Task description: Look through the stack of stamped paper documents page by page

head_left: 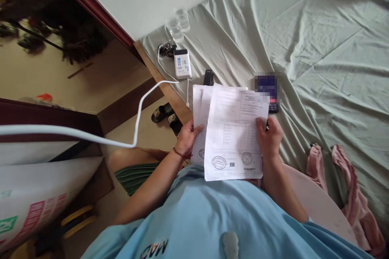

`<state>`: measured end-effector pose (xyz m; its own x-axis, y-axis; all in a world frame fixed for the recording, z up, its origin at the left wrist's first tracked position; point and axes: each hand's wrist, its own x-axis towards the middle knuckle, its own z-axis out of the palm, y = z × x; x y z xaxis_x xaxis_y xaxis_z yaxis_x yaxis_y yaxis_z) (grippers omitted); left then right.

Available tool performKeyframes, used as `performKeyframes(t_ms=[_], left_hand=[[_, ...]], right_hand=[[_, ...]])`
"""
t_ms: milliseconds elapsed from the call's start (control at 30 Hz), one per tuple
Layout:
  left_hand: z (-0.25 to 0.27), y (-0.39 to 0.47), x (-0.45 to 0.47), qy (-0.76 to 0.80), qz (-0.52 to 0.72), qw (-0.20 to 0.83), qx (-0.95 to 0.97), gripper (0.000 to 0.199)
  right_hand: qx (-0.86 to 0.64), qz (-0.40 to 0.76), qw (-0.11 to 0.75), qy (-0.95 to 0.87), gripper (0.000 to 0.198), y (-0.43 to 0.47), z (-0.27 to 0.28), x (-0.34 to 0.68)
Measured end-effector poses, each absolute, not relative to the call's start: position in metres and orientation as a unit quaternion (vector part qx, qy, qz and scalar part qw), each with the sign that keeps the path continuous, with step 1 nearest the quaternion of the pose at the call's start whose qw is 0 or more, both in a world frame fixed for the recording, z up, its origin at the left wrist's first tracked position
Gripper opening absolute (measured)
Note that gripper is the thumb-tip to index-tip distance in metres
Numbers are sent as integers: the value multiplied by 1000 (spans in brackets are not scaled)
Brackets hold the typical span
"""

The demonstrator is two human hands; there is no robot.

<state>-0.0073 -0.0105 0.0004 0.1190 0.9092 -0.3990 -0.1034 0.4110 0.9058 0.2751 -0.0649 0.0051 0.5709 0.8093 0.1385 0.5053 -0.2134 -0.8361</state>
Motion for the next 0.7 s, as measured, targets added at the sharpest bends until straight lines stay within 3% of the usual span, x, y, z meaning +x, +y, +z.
performKeyframes(t_ms=[167, 400, 700], left_hand=[[-6, -10, -7, 506, 418, 661, 365, 52], [-7, -11, -8, 496, 428, 666, 356, 51], [-11, -11, -11, 503, 425, 649, 380, 48]], right_hand=[[-765, 140, 424, -463, 22, -63, 2, 272], [-741, 287, 474, -378, 47, -64, -7, 280], [-683, 407, 523, -307, 32, -67, -1, 281]])
